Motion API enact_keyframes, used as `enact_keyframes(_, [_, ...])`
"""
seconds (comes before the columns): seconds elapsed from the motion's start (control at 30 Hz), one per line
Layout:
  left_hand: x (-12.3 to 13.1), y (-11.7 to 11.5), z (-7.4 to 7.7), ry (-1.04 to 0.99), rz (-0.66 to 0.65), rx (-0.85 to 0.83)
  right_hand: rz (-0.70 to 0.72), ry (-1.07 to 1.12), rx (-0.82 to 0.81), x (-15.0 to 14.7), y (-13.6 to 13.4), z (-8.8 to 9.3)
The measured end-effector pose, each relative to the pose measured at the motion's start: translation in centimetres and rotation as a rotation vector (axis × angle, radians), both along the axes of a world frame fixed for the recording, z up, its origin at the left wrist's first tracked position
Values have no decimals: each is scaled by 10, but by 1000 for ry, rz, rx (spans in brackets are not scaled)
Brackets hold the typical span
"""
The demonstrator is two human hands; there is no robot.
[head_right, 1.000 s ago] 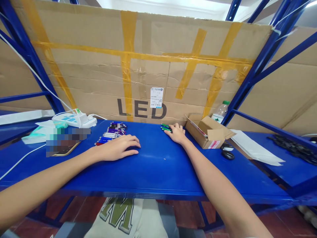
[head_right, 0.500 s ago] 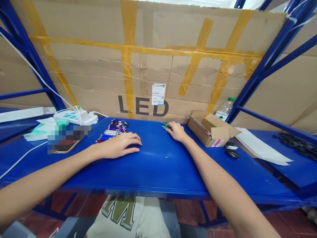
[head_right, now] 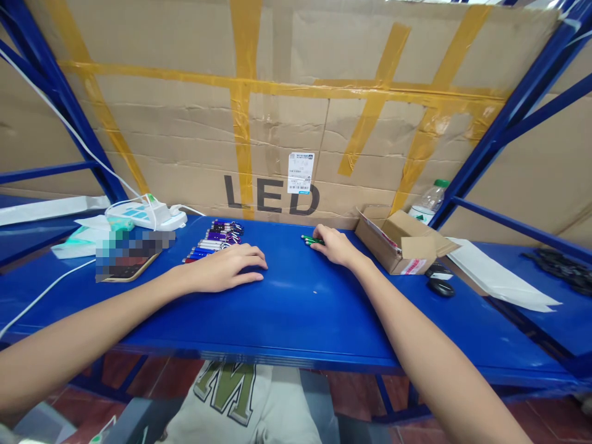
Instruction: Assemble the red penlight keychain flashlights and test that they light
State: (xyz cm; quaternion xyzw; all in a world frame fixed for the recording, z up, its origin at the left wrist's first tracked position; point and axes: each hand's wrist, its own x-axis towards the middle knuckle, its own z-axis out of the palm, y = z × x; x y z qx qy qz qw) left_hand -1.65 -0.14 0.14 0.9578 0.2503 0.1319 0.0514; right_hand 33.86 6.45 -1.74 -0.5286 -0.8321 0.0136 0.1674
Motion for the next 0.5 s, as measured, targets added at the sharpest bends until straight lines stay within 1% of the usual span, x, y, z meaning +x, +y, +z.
enact_keyframes(0.13, [0, -2, 2, 31, 10, 5, 43, -4, -15, -7, -6, 4])
enact_keyframes(0.23, [1, -3, 2, 37, 15, 20, 98, 1, -23, -21, -17, 6])
enact_keyframes(0.4, [0, 0, -1, 38, 88, 86, 268, 40, -96, -54, -47, 15])
enact_keyframes(0.5, [-1, 2, -2, 32, 116, 94, 371, 71, -133, -70, -64, 20])
